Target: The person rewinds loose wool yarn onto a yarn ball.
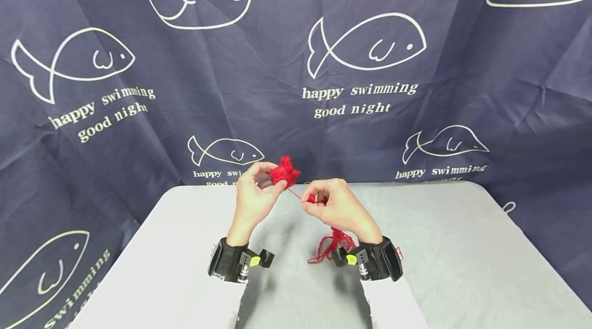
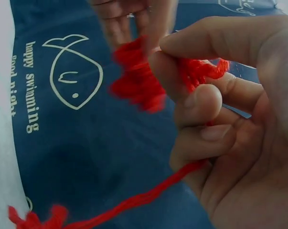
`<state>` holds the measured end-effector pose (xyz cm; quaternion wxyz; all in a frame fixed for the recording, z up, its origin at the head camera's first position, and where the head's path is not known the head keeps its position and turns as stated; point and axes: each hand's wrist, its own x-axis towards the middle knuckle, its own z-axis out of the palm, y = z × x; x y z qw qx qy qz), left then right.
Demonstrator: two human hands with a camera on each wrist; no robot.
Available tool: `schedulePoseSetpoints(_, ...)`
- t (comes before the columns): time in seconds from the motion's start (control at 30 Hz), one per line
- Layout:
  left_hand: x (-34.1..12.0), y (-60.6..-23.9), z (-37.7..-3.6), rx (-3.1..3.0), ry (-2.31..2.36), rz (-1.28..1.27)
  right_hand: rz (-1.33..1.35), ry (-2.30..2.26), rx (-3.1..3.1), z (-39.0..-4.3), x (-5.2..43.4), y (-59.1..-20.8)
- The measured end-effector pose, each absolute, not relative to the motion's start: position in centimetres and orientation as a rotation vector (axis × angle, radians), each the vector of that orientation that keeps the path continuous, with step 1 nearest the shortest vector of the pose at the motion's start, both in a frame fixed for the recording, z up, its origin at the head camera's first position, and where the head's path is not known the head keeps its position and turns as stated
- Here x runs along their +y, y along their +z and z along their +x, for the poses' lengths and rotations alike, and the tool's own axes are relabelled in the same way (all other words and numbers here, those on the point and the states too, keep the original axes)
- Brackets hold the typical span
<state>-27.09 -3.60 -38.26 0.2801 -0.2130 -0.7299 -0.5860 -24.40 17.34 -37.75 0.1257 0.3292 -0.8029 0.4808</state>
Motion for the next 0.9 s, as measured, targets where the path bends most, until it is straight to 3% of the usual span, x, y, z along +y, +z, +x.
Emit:
schedulePoseSetpoints(0.2, -3.9, -38.4, -27.0, -2.288, -1.269, -0.708, 0.949, 1.56, -2.189, -24.2, 17.6, -37.2)
schedulePoseSetpoints(0.37, -4.2, -38.3, -26.7, -2.533, -1.195, -1.023, 0.802, 1.692, -2.006, -24.1, 17.9, -37.1)
schedulePoseSetpoints(0.7, -4.8, -37.8, -26.1, -2.251, -1.857, -1.6, 0.498, 1.766, -1.944, -25.1, 19.1, -38.2)
schedulePoseSetpoints(0.9, -4.9, -37.2, -26.1, -1.792, -2.264, -1.557, 0.555, 1.658, -2.152, -26.0, 19.0, -38.8)
